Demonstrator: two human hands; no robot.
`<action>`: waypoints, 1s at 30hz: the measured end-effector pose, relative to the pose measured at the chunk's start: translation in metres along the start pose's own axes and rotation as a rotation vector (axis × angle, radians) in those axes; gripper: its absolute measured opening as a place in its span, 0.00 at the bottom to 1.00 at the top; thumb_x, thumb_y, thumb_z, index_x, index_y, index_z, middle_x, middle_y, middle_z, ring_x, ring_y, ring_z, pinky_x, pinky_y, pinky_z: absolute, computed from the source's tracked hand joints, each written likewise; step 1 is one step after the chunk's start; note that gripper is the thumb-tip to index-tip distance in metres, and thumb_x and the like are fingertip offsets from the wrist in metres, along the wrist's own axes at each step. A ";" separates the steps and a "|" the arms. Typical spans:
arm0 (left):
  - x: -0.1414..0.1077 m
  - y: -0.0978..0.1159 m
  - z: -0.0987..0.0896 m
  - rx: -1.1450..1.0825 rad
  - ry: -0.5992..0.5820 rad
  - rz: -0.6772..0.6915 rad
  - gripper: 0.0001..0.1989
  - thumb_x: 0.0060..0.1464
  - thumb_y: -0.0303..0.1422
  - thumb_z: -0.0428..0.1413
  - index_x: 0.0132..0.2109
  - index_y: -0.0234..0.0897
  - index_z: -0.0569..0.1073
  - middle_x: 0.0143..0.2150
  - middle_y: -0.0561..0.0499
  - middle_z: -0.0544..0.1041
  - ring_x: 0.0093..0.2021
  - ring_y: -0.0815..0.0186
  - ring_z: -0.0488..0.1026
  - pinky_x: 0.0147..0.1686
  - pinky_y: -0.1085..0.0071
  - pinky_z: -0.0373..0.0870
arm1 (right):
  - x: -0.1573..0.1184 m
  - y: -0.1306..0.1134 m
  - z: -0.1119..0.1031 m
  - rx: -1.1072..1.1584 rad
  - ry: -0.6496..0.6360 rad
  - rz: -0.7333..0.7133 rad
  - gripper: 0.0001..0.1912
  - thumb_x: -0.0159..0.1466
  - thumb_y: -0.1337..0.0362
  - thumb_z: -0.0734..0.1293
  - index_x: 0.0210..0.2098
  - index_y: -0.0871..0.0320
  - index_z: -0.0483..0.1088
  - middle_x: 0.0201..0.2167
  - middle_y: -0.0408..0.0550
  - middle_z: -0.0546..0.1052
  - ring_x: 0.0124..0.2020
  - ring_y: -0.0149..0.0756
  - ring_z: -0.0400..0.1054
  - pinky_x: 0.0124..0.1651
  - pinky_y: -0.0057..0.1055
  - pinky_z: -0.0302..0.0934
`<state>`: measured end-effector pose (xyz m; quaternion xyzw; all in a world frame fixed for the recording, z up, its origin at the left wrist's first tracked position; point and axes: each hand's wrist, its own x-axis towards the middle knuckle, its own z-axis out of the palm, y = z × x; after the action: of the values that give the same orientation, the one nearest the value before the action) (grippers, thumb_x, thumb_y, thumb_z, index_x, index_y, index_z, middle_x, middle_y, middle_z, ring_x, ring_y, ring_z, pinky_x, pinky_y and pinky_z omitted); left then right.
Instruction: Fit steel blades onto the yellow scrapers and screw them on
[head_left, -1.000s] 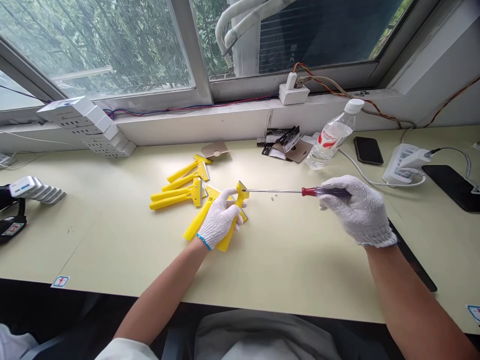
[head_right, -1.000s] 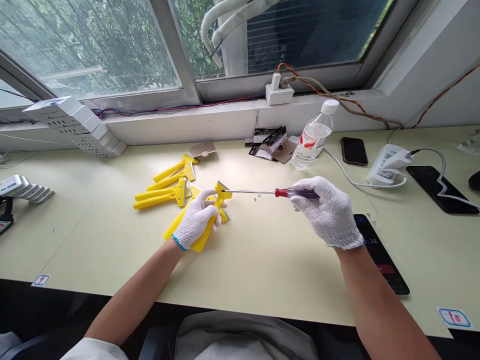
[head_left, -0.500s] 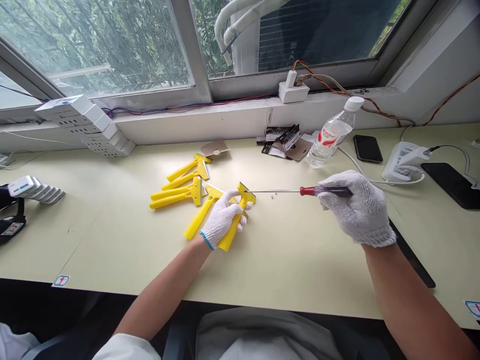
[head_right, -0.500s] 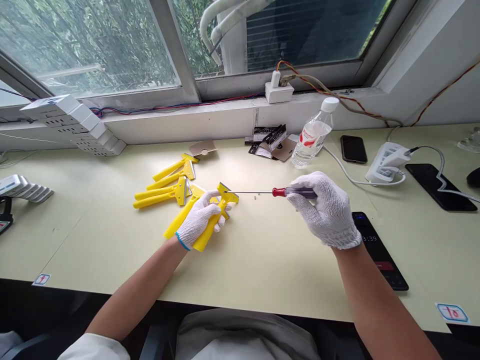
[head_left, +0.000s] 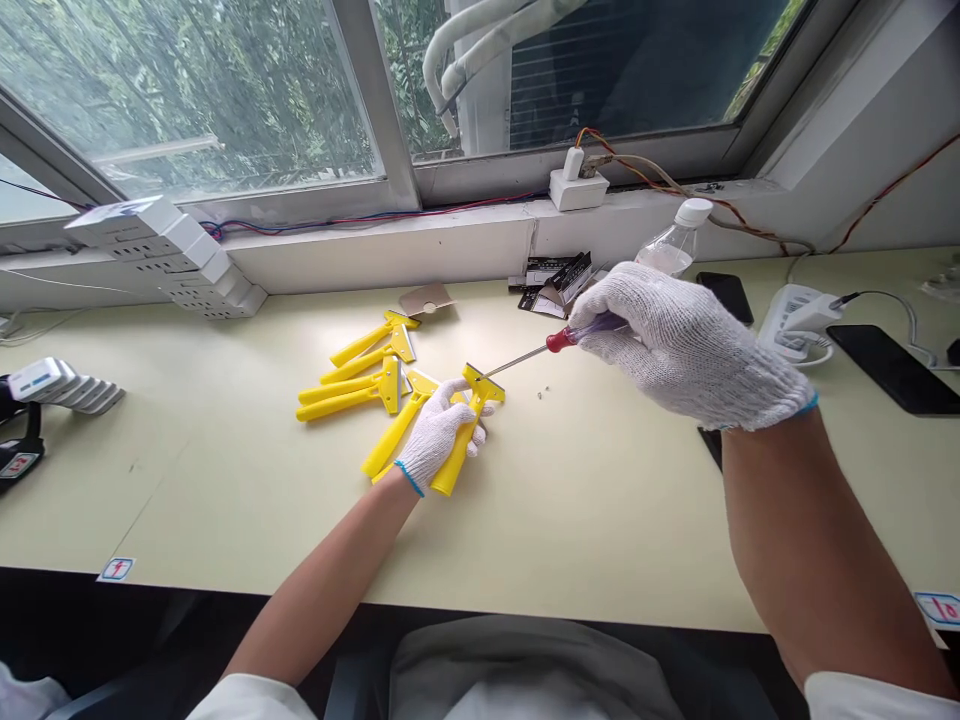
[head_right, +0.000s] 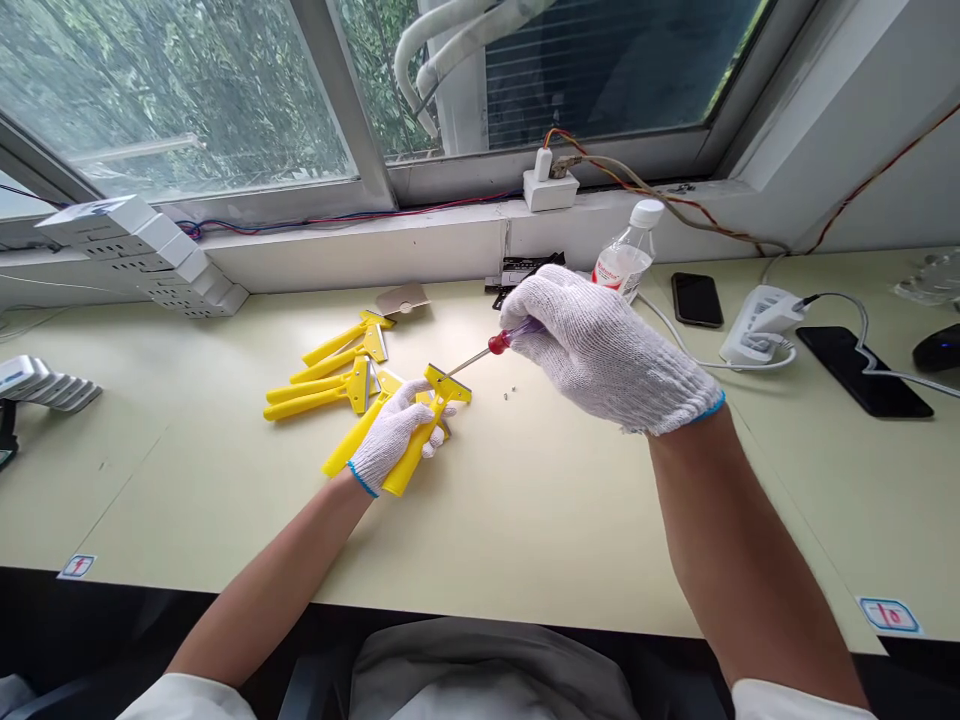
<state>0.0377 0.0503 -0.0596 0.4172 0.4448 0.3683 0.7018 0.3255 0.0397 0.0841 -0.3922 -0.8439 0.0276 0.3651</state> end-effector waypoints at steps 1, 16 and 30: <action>0.000 0.000 0.000 0.000 0.000 -0.006 0.30 0.53 0.30 0.60 0.63 0.40 0.66 0.50 0.42 0.83 0.26 0.68 0.75 0.23 0.72 0.70 | 0.002 -0.003 -0.001 -0.047 -0.012 0.027 0.02 0.73 0.63 0.69 0.41 0.52 0.75 0.41 0.49 0.81 0.40 0.44 0.74 0.45 0.42 0.68; -0.001 0.003 -0.002 0.036 0.021 0.009 0.32 0.54 0.30 0.60 0.66 0.39 0.67 0.53 0.39 0.83 0.26 0.68 0.75 0.24 0.70 0.73 | -0.001 -0.003 -0.011 -0.098 -0.079 -0.032 0.04 0.73 0.67 0.67 0.41 0.52 0.74 0.41 0.49 0.81 0.41 0.44 0.74 0.46 0.40 0.67; -0.006 -0.002 0.004 -0.002 -0.065 -0.031 0.31 0.54 0.30 0.61 0.64 0.41 0.66 0.52 0.39 0.84 0.25 0.68 0.76 0.21 0.72 0.71 | -0.006 -0.019 -0.030 -0.124 -0.146 0.011 0.06 0.76 0.64 0.63 0.41 0.48 0.69 0.42 0.50 0.77 0.41 0.45 0.71 0.49 0.45 0.68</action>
<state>0.0401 0.0428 -0.0588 0.4213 0.4278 0.3441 0.7218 0.3351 0.0156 0.1086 -0.4154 -0.8663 0.0059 0.2774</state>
